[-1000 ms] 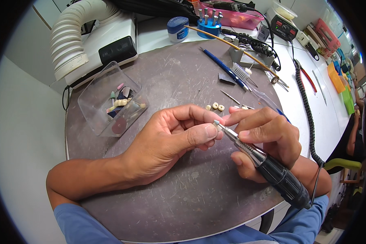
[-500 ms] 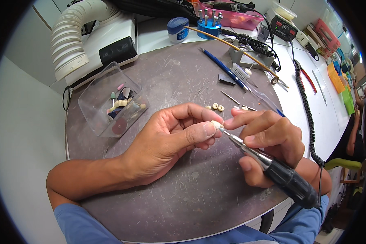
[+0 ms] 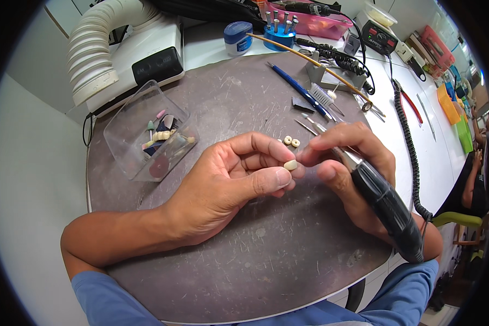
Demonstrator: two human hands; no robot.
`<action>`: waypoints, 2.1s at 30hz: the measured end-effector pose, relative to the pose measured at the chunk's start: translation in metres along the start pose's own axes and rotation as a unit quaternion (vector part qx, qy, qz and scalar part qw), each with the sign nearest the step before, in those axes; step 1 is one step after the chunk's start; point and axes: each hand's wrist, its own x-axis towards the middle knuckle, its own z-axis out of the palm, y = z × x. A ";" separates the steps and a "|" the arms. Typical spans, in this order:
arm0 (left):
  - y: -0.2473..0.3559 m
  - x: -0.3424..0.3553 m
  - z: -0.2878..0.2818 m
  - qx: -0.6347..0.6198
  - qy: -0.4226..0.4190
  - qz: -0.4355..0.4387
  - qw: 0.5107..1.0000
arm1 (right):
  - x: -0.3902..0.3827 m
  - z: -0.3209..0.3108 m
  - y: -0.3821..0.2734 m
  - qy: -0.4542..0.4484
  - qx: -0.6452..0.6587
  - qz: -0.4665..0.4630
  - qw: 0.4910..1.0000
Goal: The person grinds a dental tooth model using a handheld rotary tool, changes the tool bit by hand, and grinds the tooth model again with the rotary tool.
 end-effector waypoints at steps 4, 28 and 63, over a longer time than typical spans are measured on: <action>0.000 -0.001 0.001 0.042 0.002 -0.004 0.999 | 0.003 0.007 -0.008 -0.010 0.086 0.129 0.988; 0.001 -0.002 0.003 0.089 0.029 -0.001 0.996 | 0.004 0.000 -0.004 -0.017 0.119 0.186 0.975; 0.001 -0.002 -0.001 0.045 0.015 -0.008 0.999 | -0.002 -0.004 0.002 0.029 0.150 0.148 0.977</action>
